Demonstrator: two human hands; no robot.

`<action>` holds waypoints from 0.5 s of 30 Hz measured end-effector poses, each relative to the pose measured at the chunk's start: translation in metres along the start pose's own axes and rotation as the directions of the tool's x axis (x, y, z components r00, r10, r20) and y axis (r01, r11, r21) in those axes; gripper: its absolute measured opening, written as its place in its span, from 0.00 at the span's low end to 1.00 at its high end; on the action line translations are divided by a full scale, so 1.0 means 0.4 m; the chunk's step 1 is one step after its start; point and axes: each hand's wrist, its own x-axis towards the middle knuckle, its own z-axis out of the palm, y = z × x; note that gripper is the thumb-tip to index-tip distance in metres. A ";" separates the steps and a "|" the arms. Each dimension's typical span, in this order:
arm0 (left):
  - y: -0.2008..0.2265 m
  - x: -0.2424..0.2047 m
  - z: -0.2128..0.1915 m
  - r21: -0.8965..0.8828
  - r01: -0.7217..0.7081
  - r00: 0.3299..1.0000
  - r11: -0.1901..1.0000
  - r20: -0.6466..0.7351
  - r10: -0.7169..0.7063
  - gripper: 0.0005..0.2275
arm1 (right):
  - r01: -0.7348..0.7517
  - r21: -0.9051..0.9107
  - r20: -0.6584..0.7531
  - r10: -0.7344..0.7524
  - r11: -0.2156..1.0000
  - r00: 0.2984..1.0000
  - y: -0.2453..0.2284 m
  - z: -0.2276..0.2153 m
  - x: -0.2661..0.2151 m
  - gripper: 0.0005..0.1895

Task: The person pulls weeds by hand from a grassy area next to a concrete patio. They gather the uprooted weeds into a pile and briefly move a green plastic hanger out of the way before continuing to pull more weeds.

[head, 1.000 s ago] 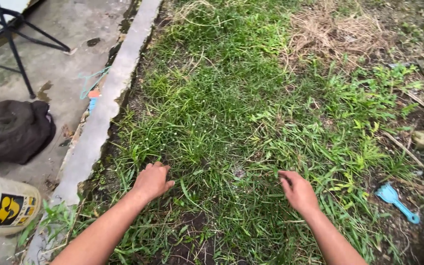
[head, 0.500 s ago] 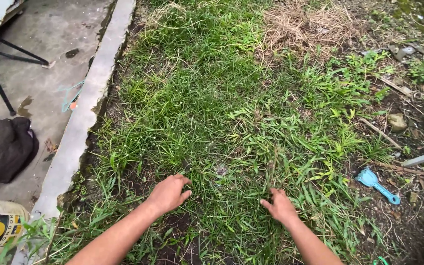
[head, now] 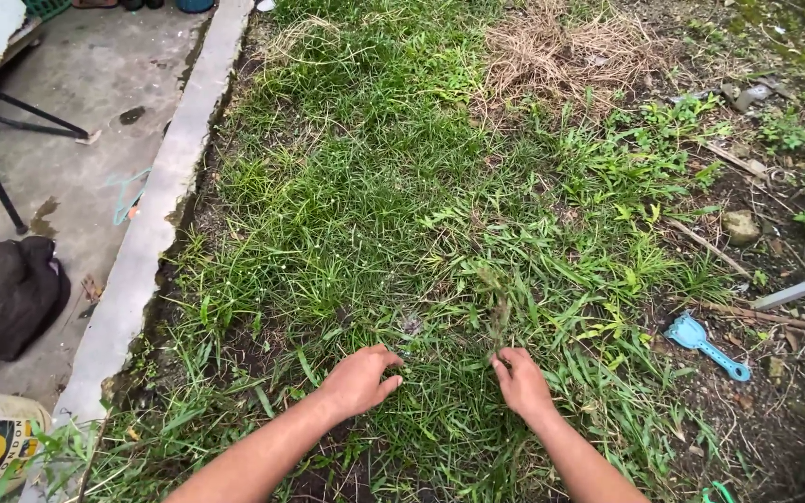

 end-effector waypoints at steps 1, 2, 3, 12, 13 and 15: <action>-0.001 0.004 0.005 -0.001 0.000 1.000 1.000 0.001 0.000 0.17 | -0.001 -0.001 0.000 0.001 1.000 1.000 -0.048 -0.028 -0.024 0.17; -0.002 0.008 0.010 -0.010 -0.019 1.000 1.000 -0.017 0.019 0.16 | -0.004 0.080 -0.008 0.005 0.997 1.000 -0.096 -0.055 -0.047 0.16; -0.003 0.013 0.014 -0.018 -0.039 0.999 0.999 -0.034 0.038 0.16 | -0.007 0.160 -0.016 0.010 0.987 1.000 -0.145 -0.083 -0.070 0.16; 0.054 0.006 0.026 -0.272 -0.191 0.973 0.943 -0.183 0.144 0.24 | 0.092 0.502 0.069 -0.146 0.860 0.987 -0.341 -0.122 -0.134 0.13; 0.060 0.004 0.022 -0.273 -0.190 0.972 0.943 -0.185 0.143 0.24 | 0.094 0.501 0.070 -0.148 0.860 0.986 -0.348 -0.113 -0.139 0.13; 0.070 0.000 0.019 -0.374 -0.172 0.977 0.911 -0.185 0.108 0.23 | 0.137 0.562 0.085 -0.222 0.816 0.971 -0.360 -0.092 -0.150 0.15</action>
